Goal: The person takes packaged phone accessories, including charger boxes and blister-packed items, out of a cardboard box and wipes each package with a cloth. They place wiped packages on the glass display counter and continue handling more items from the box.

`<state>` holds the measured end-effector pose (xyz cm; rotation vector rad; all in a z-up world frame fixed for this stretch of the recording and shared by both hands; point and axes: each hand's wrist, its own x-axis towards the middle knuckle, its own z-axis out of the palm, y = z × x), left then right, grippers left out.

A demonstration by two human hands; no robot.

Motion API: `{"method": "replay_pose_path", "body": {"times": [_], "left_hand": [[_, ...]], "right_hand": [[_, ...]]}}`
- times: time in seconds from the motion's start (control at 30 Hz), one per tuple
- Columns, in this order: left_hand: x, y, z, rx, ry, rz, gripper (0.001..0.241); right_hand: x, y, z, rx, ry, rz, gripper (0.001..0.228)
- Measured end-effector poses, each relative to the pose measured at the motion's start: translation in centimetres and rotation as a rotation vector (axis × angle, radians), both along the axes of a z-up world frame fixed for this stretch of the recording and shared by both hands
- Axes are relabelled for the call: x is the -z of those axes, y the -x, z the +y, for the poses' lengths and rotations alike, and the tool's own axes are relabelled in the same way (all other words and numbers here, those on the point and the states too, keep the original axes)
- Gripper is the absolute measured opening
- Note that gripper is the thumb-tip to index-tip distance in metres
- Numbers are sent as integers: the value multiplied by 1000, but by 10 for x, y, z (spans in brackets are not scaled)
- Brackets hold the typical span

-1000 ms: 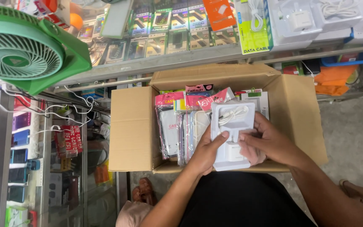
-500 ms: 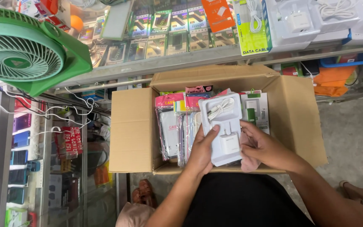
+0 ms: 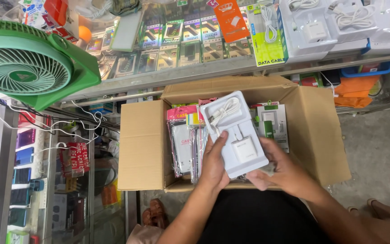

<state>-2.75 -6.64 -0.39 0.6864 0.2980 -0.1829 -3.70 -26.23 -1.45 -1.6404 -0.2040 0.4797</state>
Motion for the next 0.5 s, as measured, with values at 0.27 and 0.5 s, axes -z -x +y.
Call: {"method": "replay_pose_path", "body": {"times": [0.27,0.5], "left_hand": [[-14,-7,6,-35,21,33,55],[-4,3,-15,47,1,6,55]], "right_hand": [[-28,-3,-23,300,-36,-166,70],[-66,-20,7,120,353,-367,72]]}}
